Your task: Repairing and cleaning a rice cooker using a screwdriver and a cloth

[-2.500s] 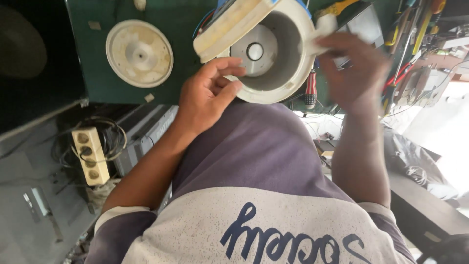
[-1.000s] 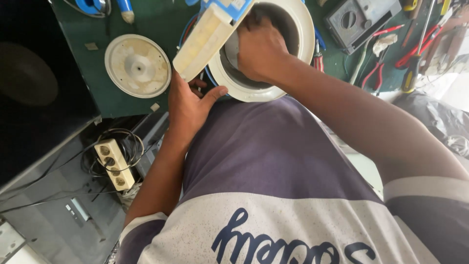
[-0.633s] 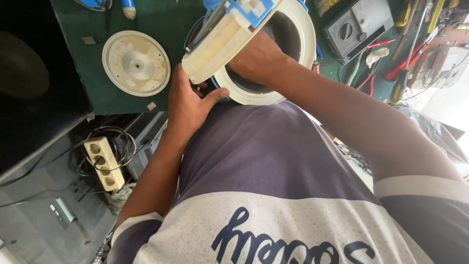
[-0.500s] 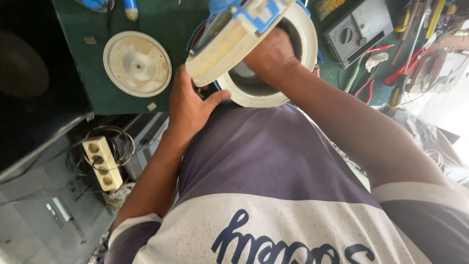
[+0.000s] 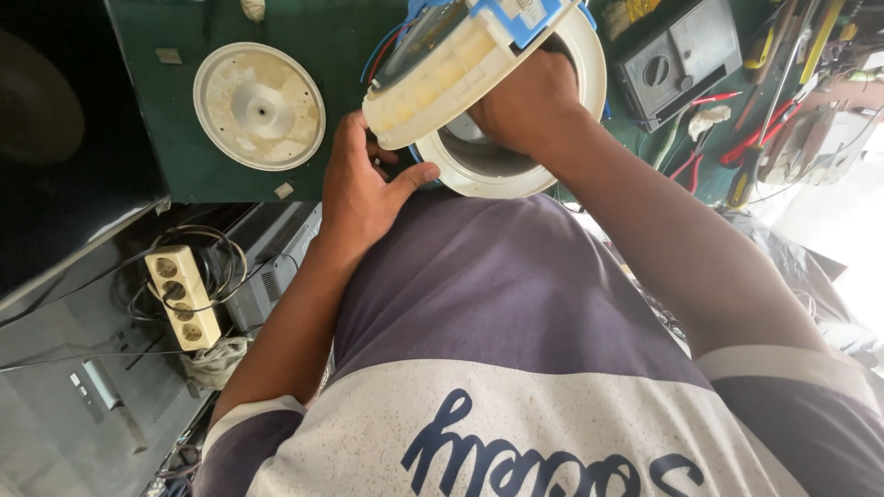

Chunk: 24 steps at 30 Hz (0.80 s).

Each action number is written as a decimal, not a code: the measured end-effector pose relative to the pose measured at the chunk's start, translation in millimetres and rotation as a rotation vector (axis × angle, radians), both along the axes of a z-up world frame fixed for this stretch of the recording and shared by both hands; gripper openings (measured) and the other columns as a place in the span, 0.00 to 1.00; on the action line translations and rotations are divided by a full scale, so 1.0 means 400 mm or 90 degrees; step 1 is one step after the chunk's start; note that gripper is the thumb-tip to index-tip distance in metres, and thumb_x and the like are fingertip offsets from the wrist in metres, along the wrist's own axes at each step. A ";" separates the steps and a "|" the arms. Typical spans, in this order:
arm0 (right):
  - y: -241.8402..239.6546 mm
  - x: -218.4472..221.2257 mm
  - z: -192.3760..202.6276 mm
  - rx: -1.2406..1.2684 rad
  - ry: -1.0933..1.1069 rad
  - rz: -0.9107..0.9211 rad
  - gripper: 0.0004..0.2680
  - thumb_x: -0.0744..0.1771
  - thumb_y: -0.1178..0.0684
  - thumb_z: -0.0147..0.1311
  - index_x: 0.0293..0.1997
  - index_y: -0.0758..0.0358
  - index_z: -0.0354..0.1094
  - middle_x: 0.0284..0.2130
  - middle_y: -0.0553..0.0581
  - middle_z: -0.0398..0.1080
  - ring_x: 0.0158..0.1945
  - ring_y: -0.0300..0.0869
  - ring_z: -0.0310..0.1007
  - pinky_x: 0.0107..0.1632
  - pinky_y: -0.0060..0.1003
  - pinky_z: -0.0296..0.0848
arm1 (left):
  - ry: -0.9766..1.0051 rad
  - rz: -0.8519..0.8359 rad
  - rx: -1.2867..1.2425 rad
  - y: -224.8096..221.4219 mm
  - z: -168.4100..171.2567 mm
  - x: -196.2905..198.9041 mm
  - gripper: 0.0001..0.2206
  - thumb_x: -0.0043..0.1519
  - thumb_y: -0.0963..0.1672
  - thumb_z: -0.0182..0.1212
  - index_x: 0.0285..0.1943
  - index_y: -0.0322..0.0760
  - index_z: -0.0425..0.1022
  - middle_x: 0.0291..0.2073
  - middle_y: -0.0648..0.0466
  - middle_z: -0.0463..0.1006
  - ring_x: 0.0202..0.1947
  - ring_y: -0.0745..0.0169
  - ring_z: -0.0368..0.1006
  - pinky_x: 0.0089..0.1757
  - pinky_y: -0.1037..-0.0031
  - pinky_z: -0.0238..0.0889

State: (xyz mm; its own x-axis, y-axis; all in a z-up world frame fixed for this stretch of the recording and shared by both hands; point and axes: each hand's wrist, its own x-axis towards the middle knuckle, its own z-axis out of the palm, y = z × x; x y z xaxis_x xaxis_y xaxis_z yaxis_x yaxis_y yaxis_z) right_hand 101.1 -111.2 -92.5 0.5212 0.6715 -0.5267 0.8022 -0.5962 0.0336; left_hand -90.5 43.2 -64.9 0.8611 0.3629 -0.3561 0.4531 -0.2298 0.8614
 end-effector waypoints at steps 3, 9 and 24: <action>-0.023 0.011 -0.021 -0.032 -0.092 0.139 0.09 0.67 0.49 0.50 0.49 0.39 0.75 0.46 0.47 0.75 0.44 0.56 0.77 0.19 0.44 0.74 | -0.009 0.008 0.009 -0.007 -0.012 -0.005 0.32 0.54 0.53 0.77 0.59 0.39 0.63 0.47 0.52 0.69 0.35 0.63 0.72 0.33 0.71 0.68; 0.024 0.033 0.037 0.025 0.184 -0.163 0.16 0.68 0.49 0.47 0.62 0.62 0.69 0.52 0.72 0.73 0.50 0.72 0.72 0.42 0.63 0.75 | -0.036 0.003 0.029 -0.008 -0.038 -0.013 0.33 0.55 0.55 0.75 0.60 0.37 0.63 0.51 0.50 0.69 0.35 0.63 0.73 0.35 0.70 0.70; -0.006 0.021 -0.002 0.075 0.161 -0.190 0.15 0.65 0.49 0.50 0.53 0.69 0.70 0.42 0.72 0.76 0.44 0.68 0.76 0.43 0.59 0.76 | -0.030 0.026 -0.013 -0.010 -0.030 -0.005 0.35 0.52 0.47 0.79 0.65 0.32 0.63 0.50 0.47 0.75 0.36 0.61 0.76 0.36 0.71 0.72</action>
